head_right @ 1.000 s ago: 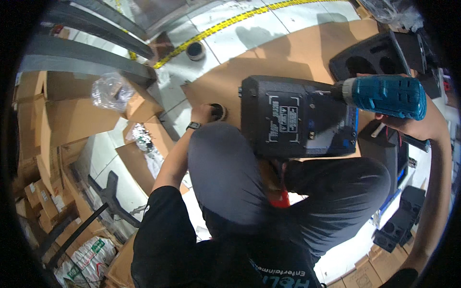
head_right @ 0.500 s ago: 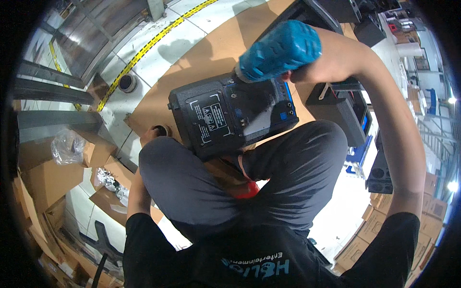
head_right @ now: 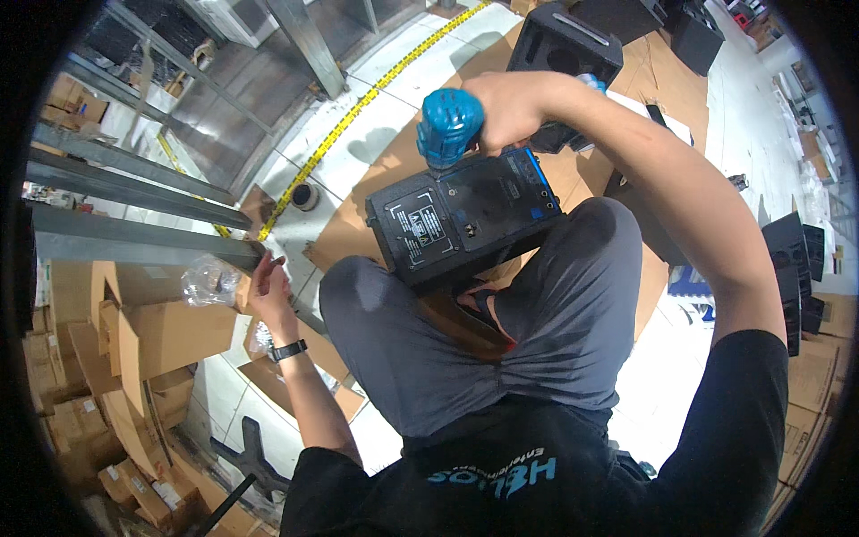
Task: The person connects wires to a circuit board, places the board into a black enclosure, and secures it with screws using a power drill. The person handles wires, a circuit board, an enclosure, and a power drill.
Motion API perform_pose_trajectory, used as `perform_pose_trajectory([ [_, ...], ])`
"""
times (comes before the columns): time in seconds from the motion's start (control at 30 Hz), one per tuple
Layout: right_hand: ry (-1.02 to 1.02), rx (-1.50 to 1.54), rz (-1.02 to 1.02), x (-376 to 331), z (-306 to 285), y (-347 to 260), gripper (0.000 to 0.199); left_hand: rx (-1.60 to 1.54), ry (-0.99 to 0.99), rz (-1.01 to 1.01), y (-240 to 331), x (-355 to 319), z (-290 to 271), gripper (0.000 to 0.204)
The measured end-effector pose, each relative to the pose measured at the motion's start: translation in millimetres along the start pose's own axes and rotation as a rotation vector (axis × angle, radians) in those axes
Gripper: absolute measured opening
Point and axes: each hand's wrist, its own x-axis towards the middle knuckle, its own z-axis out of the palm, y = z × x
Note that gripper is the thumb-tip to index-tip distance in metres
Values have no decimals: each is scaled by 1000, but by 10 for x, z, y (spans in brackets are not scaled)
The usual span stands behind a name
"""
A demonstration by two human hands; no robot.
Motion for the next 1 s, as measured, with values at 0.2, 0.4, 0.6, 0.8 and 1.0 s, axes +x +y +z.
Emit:
perform_pose_trajectory([
  [0.2, 26, -58, -41, -3, -3, -118, 28, -486, -166, -177, 603, -456, 1139, 27],
  [0.4, 151, -97, -183, -277, 136, -68, 28, -965, -321, -421, 256, -735, 1872, 24],
  [0.6, 10, -1, 17, -184, -21, 20, 36, -1058, -386, -424, 44, -673, 1937, 22],
  [0.8, 96, -226, -205, -234, 106, -183, 72, -1043, -299, -446, -49, -609, 2019, 28],
  [1.0, 8, 75, -7, -136, -116, -116, 52, -871, -136, -499, -146, -598, 2072, 31],
])
